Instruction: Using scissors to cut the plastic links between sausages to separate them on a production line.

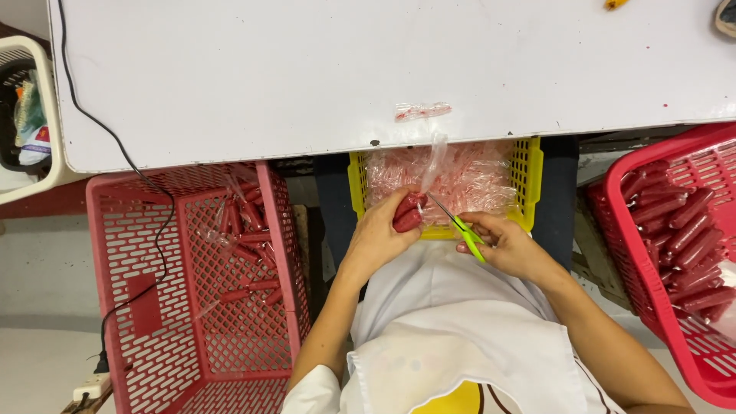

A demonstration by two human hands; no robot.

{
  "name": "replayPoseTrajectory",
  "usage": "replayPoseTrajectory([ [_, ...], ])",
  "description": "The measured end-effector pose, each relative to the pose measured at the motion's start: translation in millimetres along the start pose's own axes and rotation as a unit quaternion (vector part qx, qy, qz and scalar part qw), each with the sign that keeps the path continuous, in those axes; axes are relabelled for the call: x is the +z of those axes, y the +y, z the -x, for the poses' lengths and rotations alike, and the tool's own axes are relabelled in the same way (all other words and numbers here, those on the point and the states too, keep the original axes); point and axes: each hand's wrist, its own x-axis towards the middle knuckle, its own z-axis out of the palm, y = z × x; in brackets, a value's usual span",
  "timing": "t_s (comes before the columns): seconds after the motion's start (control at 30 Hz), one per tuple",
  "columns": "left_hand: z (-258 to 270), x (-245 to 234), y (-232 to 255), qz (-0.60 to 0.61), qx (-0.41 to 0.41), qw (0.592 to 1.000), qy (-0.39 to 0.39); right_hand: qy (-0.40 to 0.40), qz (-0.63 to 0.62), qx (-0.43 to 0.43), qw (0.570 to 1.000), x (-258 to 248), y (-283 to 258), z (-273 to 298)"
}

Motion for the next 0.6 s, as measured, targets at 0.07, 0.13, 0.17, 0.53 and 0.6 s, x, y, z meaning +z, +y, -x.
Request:
replayPoseTrajectory([
  [0.07, -0.9, -1.7, 2.7, 0.005, -0.006, 1.0, 0.0, 0.0, 0.02, -0.003, 1.0, 1.9, -4.5, 4.4],
  [0.13, -0.9, -0.5, 1.9, 0.01, -0.013, 1.0, 0.0, 0.001, 0.038, -0.007, 0.999, 5.5, -11.4, 6.0],
  [0.17, -0.9, 1.7, -0.1, -0.003, -0.013, 1.0, -0.016, 0.003, 0.043, -0.012, 0.999, 7.7, -16.0, 5.5],
  [0.53, -6.9, 4.2, -7.6, -0.047, -0.016, 0.998, -0.047, 0.001, -0.032, 0.02, 0.999, -10.7, 22.8, 7.8],
  [0.6, -5.2, -0.8, -4.2, 0.041, -0.034, 0.998, -0.04, 0.001, -0.012, 0.03, 0.999, -16.1, 23.4, 11.3],
])
